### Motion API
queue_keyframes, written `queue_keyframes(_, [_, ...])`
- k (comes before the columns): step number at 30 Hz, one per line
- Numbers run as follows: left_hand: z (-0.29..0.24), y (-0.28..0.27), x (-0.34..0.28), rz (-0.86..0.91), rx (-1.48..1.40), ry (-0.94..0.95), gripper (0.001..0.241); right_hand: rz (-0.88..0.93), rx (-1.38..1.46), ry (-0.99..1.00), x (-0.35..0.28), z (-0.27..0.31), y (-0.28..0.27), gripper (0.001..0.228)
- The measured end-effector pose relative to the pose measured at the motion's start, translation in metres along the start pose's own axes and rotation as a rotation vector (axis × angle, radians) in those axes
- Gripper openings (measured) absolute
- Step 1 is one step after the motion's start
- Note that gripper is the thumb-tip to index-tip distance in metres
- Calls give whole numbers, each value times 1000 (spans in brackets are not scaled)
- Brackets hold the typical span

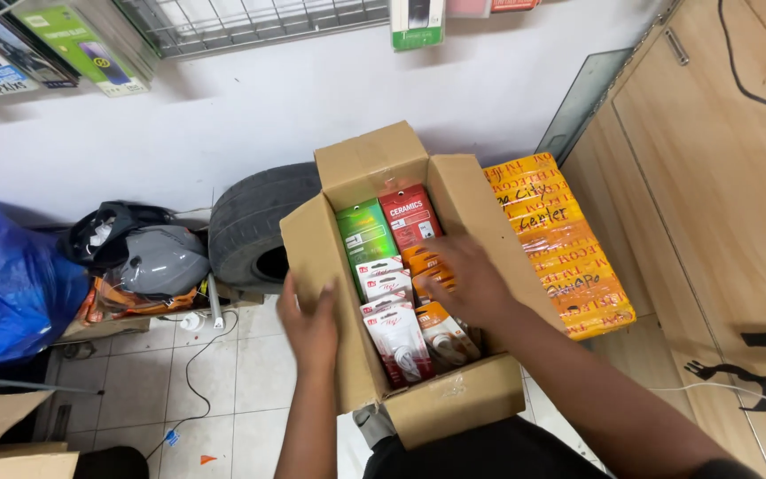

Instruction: The person takes packaged phone accessories, including charging cables and screen protectors, out of a cardboard shipping box and hangs them one at a time on a wall display rack. They then lift the box, place it on a wrapped package, and continue arranging the remaining accessory packs.

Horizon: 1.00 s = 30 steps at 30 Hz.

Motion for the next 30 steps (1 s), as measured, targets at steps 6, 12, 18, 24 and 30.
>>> queue_keyframes(6, [96,-57,-102,172,-478,-682,65,-334,-101,508,-107,-111,-41,62])
queue_keyframes(12, [84,-53,-129,216,-905,-584,68,-169,1246,1085,-207,-175,14,60])
queue_keyframes(18, [-47,-13,-124,436,-97,91,96,-303,1242,466,-182,-131,-16,93])
queue_keyframes(24, [-101,26,-114,849,673,516,122,471,87,-311,-92,26,-41,127])
queue_keyframes(30, [-73,35,-116,1042,1068,801,122,502,-351,-500,-86,19,-35,108])
Point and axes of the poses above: each hand's wrist, its own x-axis towards the middle knuckle, its own y-axis out of the palm, z = x × y, the point moved 7 cm from there along x, towards the middle knuckle, and after that the axes turned 3 degrees about -y, right-handed, at the moved point
